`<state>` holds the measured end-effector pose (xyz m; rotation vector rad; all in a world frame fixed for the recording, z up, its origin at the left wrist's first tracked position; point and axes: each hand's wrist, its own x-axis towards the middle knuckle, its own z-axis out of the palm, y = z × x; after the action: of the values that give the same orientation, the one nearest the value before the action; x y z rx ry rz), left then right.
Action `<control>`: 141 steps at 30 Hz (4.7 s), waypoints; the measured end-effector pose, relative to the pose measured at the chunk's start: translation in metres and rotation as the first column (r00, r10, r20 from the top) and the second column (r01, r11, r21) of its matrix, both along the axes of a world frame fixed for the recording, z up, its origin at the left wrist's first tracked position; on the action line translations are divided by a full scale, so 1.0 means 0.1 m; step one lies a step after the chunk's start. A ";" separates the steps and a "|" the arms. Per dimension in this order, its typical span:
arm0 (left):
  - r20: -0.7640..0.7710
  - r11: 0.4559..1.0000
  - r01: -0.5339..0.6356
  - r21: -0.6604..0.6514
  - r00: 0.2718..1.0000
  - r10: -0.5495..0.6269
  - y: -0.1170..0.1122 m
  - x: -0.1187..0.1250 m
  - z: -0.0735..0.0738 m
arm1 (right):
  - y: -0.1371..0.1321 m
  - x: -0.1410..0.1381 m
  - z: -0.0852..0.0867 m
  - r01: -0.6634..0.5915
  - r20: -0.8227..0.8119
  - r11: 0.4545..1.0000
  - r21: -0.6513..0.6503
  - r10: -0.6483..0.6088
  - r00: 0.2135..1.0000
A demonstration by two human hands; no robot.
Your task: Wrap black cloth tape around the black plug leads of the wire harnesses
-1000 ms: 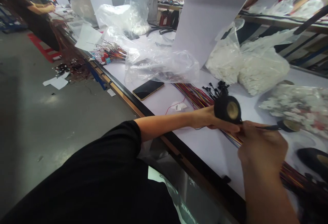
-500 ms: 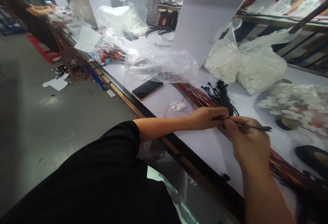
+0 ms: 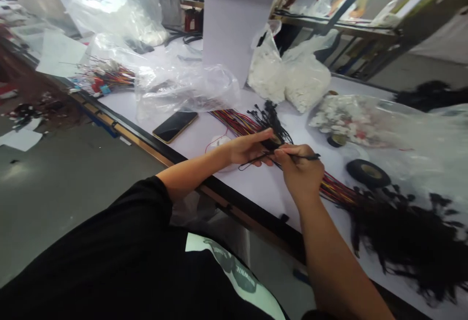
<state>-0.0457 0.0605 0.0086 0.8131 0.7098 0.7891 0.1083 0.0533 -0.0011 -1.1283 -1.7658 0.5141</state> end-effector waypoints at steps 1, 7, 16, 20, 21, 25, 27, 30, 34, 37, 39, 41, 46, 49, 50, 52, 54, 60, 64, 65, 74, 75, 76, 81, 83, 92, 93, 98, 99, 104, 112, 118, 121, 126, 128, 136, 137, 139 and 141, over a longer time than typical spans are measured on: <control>0.018 1.000 0.020 -0.024 1.000 -0.020 0.00 -0.01 0.00 | -0.01 0.00 0.00 -0.014 -0.028 1.000 -0.026 0.013 1.000; 0.017 0.998 -0.069 0.015 0.998 0.068 -0.02 0.05 -0.06 | 0.03 -0.02 0.02 -0.077 -0.268 0.971 -0.225 0.015 0.963; -0.082 0.733 0.031 0.679 0.996 0.034 -0.06 -0.09 -0.02 | 0.11 0.03 0.07 -0.119 -0.466 0.920 -0.374 -0.076 0.882; -0.178 0.685 0.012 0.728 0.969 0.173 -0.06 -0.03 -0.02 | 0.07 0.09 0.09 0.050 -0.210 0.980 -0.191 -0.091 0.974; -0.199 0.667 -0.037 0.744 0.941 0.273 -0.06 0.00 -0.03 | 0.06 0.09 0.09 0.060 -0.177 0.984 -0.168 -0.090 0.980; -0.244 0.615 -0.139 0.776 0.833 0.497 -0.11 0.10 -0.07 | 0.05 0.03 0.07 -0.102 -0.245 0.954 -0.281 0.031 0.969; -0.219 0.640 -0.189 0.745 0.836 0.502 -0.11 0.13 -0.10 | 0.05 0.02 0.06 -0.146 -0.239 0.939 -0.311 0.072 0.968; -0.101 0.741 -0.302 0.599 0.891 0.444 -0.09 0.13 -0.10 | 0.05 0.05 0.07 0.005 -0.139 0.985 -0.170 -0.029 0.990; 0.026 0.903 -0.245 0.353 0.967 0.252 -0.07 0.09 -0.05 | 0.00 0.09 0.08 0.058 -0.009 0.998 -0.025 -0.058 0.998; 0.038 0.952 -0.103 0.288 0.995 0.097 -0.09 0.07 -0.05 | 0.01 0.06 0.06 -0.005 -0.045 0.998 -0.057 0.003 0.999; 0.051 0.940 -0.121 0.319 0.993 0.110 -0.11 0.06 -0.07 | 0.04 0.05 0.04 -0.015 -0.202 0.986 -0.163 -0.018 0.979; 0.019 0.903 -0.121 0.412 0.992 0.124 -0.12 0.04 -0.09 | 0.10 0.05 0.05 -0.020 -0.374 0.957 -0.289 -0.094 0.923; -0.243 0.751 0.178 0.636 0.970 -0.024 -0.09 -0.07 -0.06 | 0.12 0.16 0.18 0.050 -0.344 0.948 -0.314 -0.163 0.925; -0.280 0.740 0.169 0.651 0.960 0.027 -0.06 -0.04 -0.06 | 0.06 0.20 0.25 0.086 -0.180 0.980 -0.181 -0.119 0.977; -0.268 0.742 0.083 0.666 0.954 0.134 -0.05 -0.01 -0.06 | 0.05 0.20 0.25 0.089 -0.145 0.986 -0.139 -0.109 0.983; -0.235 0.708 -0.092 0.700 0.907 0.350 -0.05 0.04 -0.08 | 0.03 0.19 0.24 0.085 -0.113 0.993 -0.084 -0.094 0.989; -0.228 0.686 -0.164 0.709 0.867 0.443 -0.06 0.09 -0.09 | 0.02 0.15 0.20 0.071 -0.114 0.994 -0.086 -0.081 0.990; -0.234 0.676 -0.219 0.704 0.826 0.512 -0.14 0.14 -0.12 | -0.01 0.04 0.16 -0.073 -0.210 0.944 -0.322 0.004 0.978; -0.288 0.662 -0.225 0.715 0.768 0.572 -0.17 0.19 -0.12 | -0.03 0.05 0.19 0.021 -0.115 0.955 -0.297 -0.058 0.992; -0.317 0.657 -0.215 0.723 0.742 0.591 -0.18 0.20 -0.11 | -0.03 0.06 0.20 0.035 -0.085 0.954 -0.297 -0.062 0.994; -0.358 0.632 -0.218 0.744 0.668 0.652 -0.17 0.24 -0.15 | -0.01 0.05 0.15 -0.037 -0.163 0.935 -0.353 -0.022 0.986; -0.326 0.682 -0.274 0.678 0.720 0.612 -0.16 0.24 -0.14 | 0.00 0.06 0.14 -0.022 -0.164 0.942 -0.336 -0.036 0.986; -0.289 0.748 -0.318 0.583 0.779 0.556 -0.14 0.23 -0.13 | 0.00 0.07 0.14 -0.008 -0.161 0.946 -0.323 -0.047 0.986; -0.057 0.992 -0.115 0.058 0.991 0.118 -0.10 0.08 -0.03 | -0.01 0.11 0.15 -0.011 -0.048 0.971 -0.241 -0.001 0.999; -0.015 0.999 0.002 -0.052 1.000 -0.003 -0.08 0.04 -0.04 | -0.03 0.10 0.17 -0.021 0.013 0.982 -0.189 0.024 1.000; -0.053 0.956 -0.136 0.258 0.986 0.155 -0.14 0.10 -0.11 | 0.08 0.12 0.12 0.009 -0.269 0.938 -0.347 -0.109 0.957; -0.097 0.925 -0.120 0.359 0.982 0.165 -0.17 0.09 -0.09 | 0.09 0.14 0.13 0.034 -0.263 0.939 -0.341 -0.130 0.956; -0.145 0.805 0.113 0.582 0.989 -0.034 -0.17 -0.01 -0.05 | 0.00 0.19 0.28 0.137 -0.020 0.975 -0.174 -0.143 0.990; -0.153 0.806 0.105 0.582 0.988 -0.018 -0.15 0.00 -0.05 | -0.04 0.18 0.31 0.132 0.010 0.981 -0.140 -0.132 0.991; -0.274 0.757 -0.140 0.638 0.878 0.393 -0.13 0.09 -0.04 | -0.11 0.11 0.33 0.111 0.066 0.993 -0.043 -0.108 0.992; -0.251 0.717 -0.286 0.635 0.802 0.542 -0.17 0.17 -0.09 | -0.05 0.07 0.22 0.000 -0.031 0.954 -0.299 -0.010 0.999; -0.023 0.980 -0.169 0.102 0.985 0.173 -0.07 0.06 -0.06 | -0.07 0.07 0.21 0.051 0.053 0.991 -0.126 -0.044 0.998; 0.044 0.999 -0.028 -0.027 0.999 0.029 -0.04 0.02 -0.07 | -0.08 0.06 0.24 0.006 0.109 0.993 -0.114 0.007 0.994; 0.106 0.949 -0.229 0.216 0.972 0.210 -0.07 0.05 -0.12 | -0.04 0.11 0.26 0.077 0.009 0.970 -0.229 -0.077 0.997; 0.099 0.854 -0.319 0.411 0.947 0.305 -0.10 0.04 -0.11 | -0.01 0.15 0.26 0.131 -0.030 0.958 -0.254 -0.143 0.989; -0.133 0.703 0.040 0.710 0.988 0.078 -0.11 -0.04 -0.07 | -0.10 0.23 0.41 0.158 0.050 0.980 -0.123 -0.153 0.987; -0.146 0.728 0.002 0.685 0.980 0.135 -0.10 -0.02 -0.08 | -0.12 0.23 0.43 0.140 0.069 0.985 -0.097 -0.134 0.989; -0.182 0.770 -0.069 0.634 0.955 0.235 -0.10 0.03 -0.10 | -0.16 0.23 0.45 0.116 0.103 0.992 -0.044 -0.111 0.989; -0.216 0.804 -0.083 0.589 0.943 0.255 -0.11 0.08 -0.11 | -0.18 0.20 0.45 0.111 0.097 0.994 -0.017 -0.109 0.989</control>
<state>-0.0380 0.0492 -0.0020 1.4525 0.8209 1.0882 0.1287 0.0356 0.0443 -1.2768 -1.7716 0.4196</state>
